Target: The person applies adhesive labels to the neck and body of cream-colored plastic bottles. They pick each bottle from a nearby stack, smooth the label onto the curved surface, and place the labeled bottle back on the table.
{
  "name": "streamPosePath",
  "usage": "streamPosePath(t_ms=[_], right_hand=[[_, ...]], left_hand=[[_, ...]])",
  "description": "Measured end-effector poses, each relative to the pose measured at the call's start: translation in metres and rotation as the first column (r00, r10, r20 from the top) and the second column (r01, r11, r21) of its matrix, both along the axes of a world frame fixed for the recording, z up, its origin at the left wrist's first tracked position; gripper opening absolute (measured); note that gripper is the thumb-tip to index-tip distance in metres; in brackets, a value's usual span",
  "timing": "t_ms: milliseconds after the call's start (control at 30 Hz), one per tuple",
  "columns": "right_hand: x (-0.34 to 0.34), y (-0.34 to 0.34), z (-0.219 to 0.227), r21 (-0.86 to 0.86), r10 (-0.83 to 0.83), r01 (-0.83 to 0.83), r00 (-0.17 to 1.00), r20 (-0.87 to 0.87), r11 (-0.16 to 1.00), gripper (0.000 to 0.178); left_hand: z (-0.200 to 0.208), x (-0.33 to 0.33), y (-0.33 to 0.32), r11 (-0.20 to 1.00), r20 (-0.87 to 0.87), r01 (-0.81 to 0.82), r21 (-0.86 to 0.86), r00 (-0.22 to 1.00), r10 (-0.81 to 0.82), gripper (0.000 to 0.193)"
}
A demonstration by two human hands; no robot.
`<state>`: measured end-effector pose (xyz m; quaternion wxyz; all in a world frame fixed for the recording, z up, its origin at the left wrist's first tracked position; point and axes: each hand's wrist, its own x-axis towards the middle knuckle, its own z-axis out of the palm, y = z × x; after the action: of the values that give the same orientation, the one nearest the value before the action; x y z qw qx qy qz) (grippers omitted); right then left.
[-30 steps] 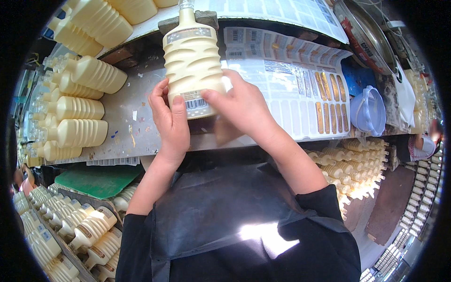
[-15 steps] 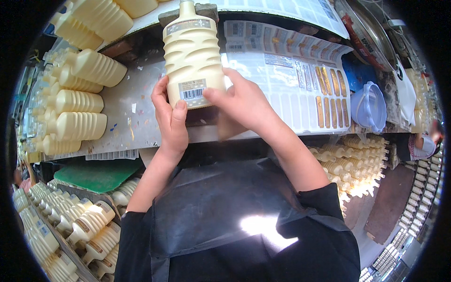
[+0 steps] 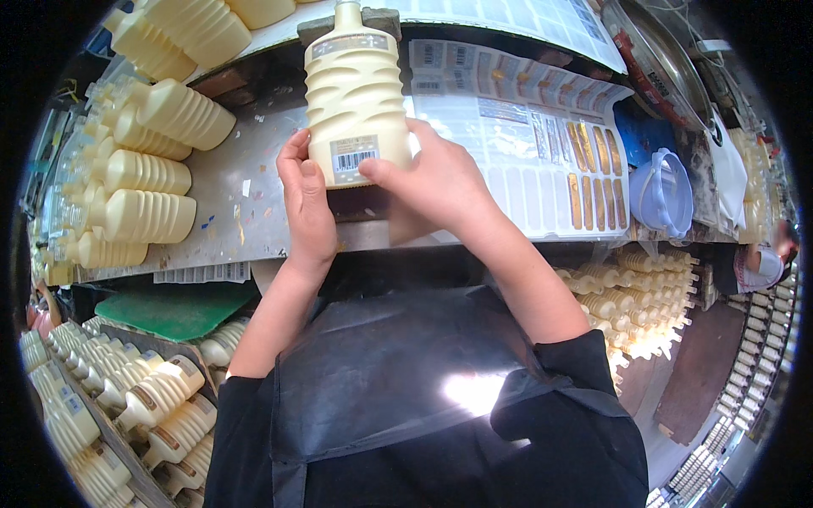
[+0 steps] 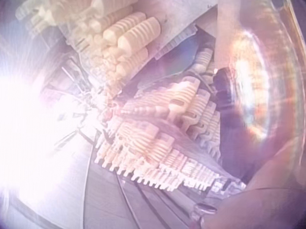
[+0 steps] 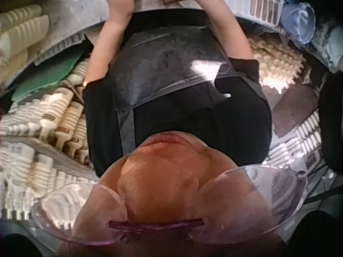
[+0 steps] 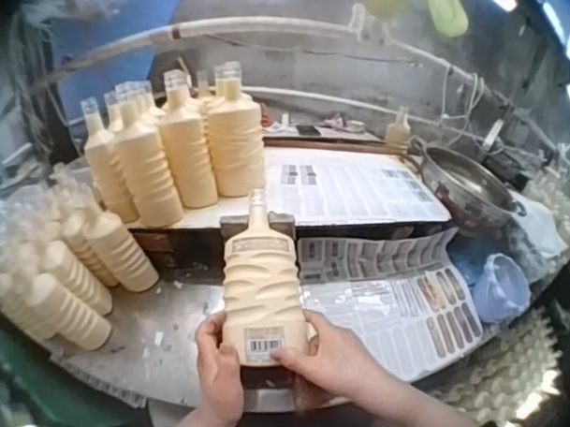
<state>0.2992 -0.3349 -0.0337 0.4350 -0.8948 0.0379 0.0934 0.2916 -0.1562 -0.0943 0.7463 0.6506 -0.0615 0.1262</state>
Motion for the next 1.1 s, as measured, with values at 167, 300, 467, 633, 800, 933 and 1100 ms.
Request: streamPosePath(t_ms=[167,300,467,633,800,933,1100], right_hand=[[-0.006,0.005,-0.003,-0.088,0.018,-0.012,0.998,0.068,0.996,0.080],[0.000,-0.009,0.005,0.174,-0.037,0.038,0.999,-0.010,0.984,0.055],[0.003,-0.015,0.016,0.591,-0.186,0.084,0.976,0.113,0.802,0.026],[0.001,0.006,0.021,-0.136,0.208,-0.158,0.705,0.678,0.978,0.030],[-0.005,0.017,0.033,-0.427,0.448,-0.137,0.311,0.838,0.894,0.026],[-0.021,0.026,0.035,-0.500,0.575,-0.292,0.313,0.756,0.816,0.025],[-0.028,0.037,0.029,-0.450,0.467,-0.145,0.408,0.784,0.881,0.029]], left_hand=[[-0.002,-0.001,0.004,0.944,0.034,-0.051,0.325,0.999,0.042,0.061],[-0.004,-0.002,0.006,0.984,0.022,-0.010,0.176,1.000,0.006,0.060],[0.001,-0.004,0.007,0.998,-0.086,0.034,0.055,0.996,-0.029,0.058],[-0.001,-0.003,0.014,0.998,-0.127,0.062,0.012,0.990,-0.060,0.053],[-0.007,0.000,0.023,0.996,-0.122,0.062,-0.069,0.990,-0.070,0.039],[-0.007,0.001,0.029,0.999,-0.130,0.039,-0.029,0.991,-0.042,0.034],[-0.006,0.002,0.028,0.990,-0.165,0.039,-0.137,0.984,-0.062,0.036]])
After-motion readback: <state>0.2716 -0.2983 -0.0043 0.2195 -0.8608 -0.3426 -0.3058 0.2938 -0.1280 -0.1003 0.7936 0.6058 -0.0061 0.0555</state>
